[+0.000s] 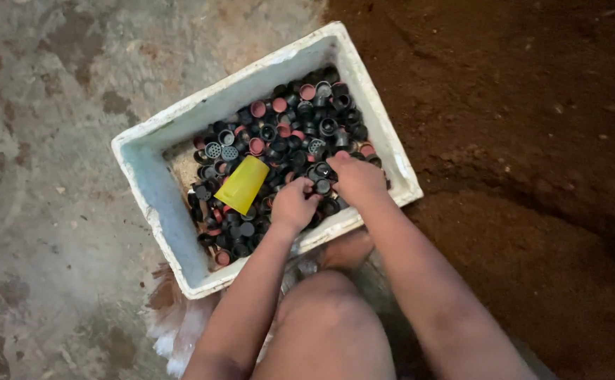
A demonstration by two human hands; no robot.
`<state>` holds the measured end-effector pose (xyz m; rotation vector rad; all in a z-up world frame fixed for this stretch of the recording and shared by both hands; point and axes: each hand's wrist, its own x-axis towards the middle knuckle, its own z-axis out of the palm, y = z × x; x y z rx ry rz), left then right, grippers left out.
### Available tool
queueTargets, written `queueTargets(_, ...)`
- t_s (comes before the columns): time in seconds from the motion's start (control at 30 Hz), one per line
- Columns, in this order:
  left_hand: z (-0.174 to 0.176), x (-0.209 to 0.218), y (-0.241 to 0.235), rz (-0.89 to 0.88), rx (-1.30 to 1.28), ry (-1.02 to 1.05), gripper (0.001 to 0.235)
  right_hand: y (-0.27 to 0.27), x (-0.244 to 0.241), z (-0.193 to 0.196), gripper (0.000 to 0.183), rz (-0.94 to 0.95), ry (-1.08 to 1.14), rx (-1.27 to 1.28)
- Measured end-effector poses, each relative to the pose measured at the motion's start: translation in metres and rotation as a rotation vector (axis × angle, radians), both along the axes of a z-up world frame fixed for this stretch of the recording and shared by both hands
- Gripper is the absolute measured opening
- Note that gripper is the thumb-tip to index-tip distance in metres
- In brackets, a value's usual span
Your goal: The person sits on the floor and fills plastic bottles with soil using a cylindrical metal container as a funnel. They place the filled bottles on the floor next to a pile of soil.
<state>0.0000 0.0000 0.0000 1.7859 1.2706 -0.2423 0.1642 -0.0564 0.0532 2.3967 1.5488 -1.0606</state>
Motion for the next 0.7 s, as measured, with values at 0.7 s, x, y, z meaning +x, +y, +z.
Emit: queueTargets(0.7, -0.022, 0.007, -0.018, -0.206, 0.380, -0.126, 0.044, -0.060, 0.025, -0.025, 0.048, -0.393, 0.086, 0.696)
